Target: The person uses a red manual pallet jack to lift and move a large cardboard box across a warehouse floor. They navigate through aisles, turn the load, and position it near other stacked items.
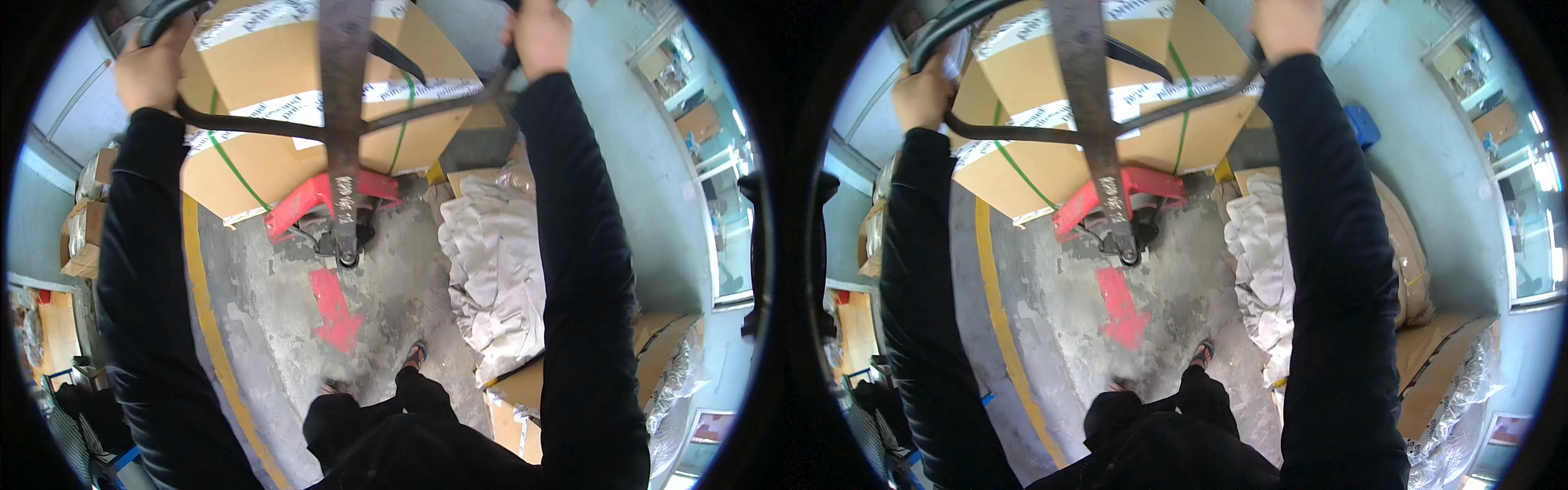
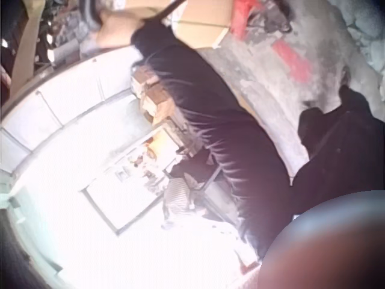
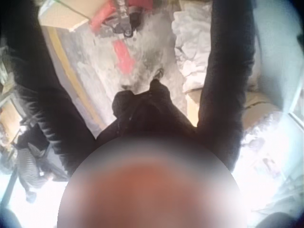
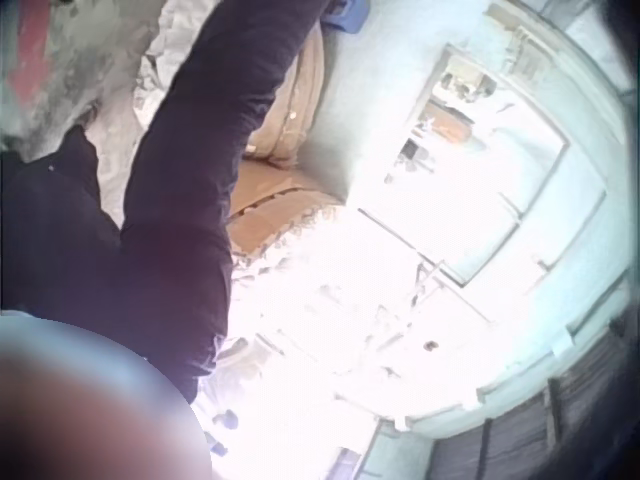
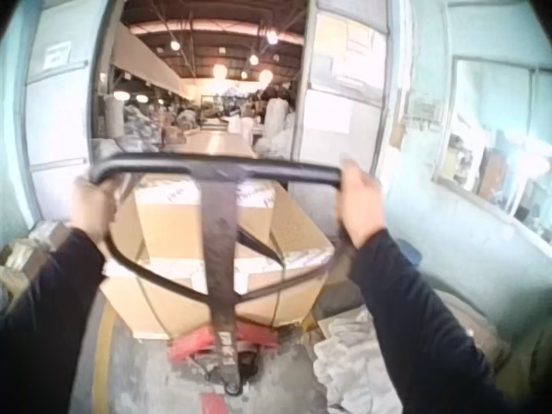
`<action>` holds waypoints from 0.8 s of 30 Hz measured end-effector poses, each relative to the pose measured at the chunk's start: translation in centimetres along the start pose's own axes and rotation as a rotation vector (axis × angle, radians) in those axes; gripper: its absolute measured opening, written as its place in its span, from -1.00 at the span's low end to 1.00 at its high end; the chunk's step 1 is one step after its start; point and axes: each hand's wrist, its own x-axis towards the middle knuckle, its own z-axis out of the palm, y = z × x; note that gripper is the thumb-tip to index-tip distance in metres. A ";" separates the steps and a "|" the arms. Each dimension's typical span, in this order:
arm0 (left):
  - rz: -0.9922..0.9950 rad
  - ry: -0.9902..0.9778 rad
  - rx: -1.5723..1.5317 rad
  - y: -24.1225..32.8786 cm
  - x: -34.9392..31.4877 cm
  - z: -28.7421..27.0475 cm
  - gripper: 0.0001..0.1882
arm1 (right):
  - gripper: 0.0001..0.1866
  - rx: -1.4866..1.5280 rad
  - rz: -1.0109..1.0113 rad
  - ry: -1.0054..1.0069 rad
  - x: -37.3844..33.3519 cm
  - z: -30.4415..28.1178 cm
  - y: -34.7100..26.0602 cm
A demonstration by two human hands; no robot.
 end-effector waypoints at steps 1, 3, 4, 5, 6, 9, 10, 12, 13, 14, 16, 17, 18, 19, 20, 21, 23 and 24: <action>0.227 0.060 0.041 -0.2 -0.3 0.1 -0.55 | -0.60 0.033 0.011 0.072 -0.5 -0.3 0.5; 0.116 -0.007 -0.096 -1.0 -0.2 0.6 -0.66 | -0.72 -0.037 0.061 0.090 -1.3 -0.9 0.7; 0.511 0.147 -0.011 -1.3 0.4 0.9 -0.63 | -0.65 -0.099 0.058 0.144 -1.6 -1.1 0.4; 0.355 0.013 -0.142 -1.8 0.7 1.4 -0.58 | -0.54 -0.078 0.187 0.137 -2.3 -1.7 -0.1; 0.167 -0.135 -0.210 -1.9 1.5 1.7 -0.59 | -0.61 -0.008 0.311 0.159 -2.9 -2.3 -0.9; 0.157 -0.259 -0.414 -2.8 3.8 1.9 -0.66 | -0.67 0.231 0.640 0.277 -5.7 -4.5 -4.8; 0.128 -0.351 -0.448 -3.1 4.1 1.5 -0.67 | -0.61 0.316 0.723 0.343 -6.6 -5.4 -6.4; 0.219 -0.424 -0.527 -3.8 5.2 0.7 -0.70 | -0.43 0.324 0.789 0.416 -8.3 -6.9 -10.0; 0.133 -0.593 -0.653 -4.1 5.7 0.3 -0.75 | -0.46 0.350 0.812 0.422 -9.1 -7.6 -11.8; 0.097 -0.657 -0.717 -4.6 6.0 0.1 -0.78 | -0.48 0.377 0.835 0.482 -9.7 -7.9 -13.6; 0.176 -0.658 -0.808 -5.6 6.8 0.1 -0.76 | -0.48 0.309 0.909 0.594 -11.0 -8.2 -16.2; 0.208 -0.647 -0.843 -6.1 7.2 0.3 -0.74 | -0.48 0.225 0.874 0.582 -11.4 -8.4 -17.0; 0.242 -0.691 -0.811 -6.7 7.6 0.6 -0.73 | -0.48 0.181 0.906 0.635 -11.9 -8.5 -17.5; 0.287 -0.667 -0.787 -7.1 8.0 0.9 -0.72 | -0.47 0.097 0.900 0.672 -12.4 -8.8 -17.5; 0.269 -0.668 -0.868 -7.6 8.3 0.9 -0.71 | -0.47 0.097 0.872 0.672 -12.9 -9.3 -17.3; 0.256 -0.730 -0.899 -8.0 8.6 0.8 -0.71 | -0.47 0.055 0.922 0.750 -13.5 -9.9 -16.9; 0.279 -0.886 -0.951 -9.0 9.2 -0.6 -0.69 | -0.45 -0.058 0.906 0.725 -15.1 -11.6 -16.3; 0.344 -0.905 -0.985 -9.5 9.5 -1.8 -0.66 | -0.46 0.179 0.947 0.886 -15.9 -12.4 -16.3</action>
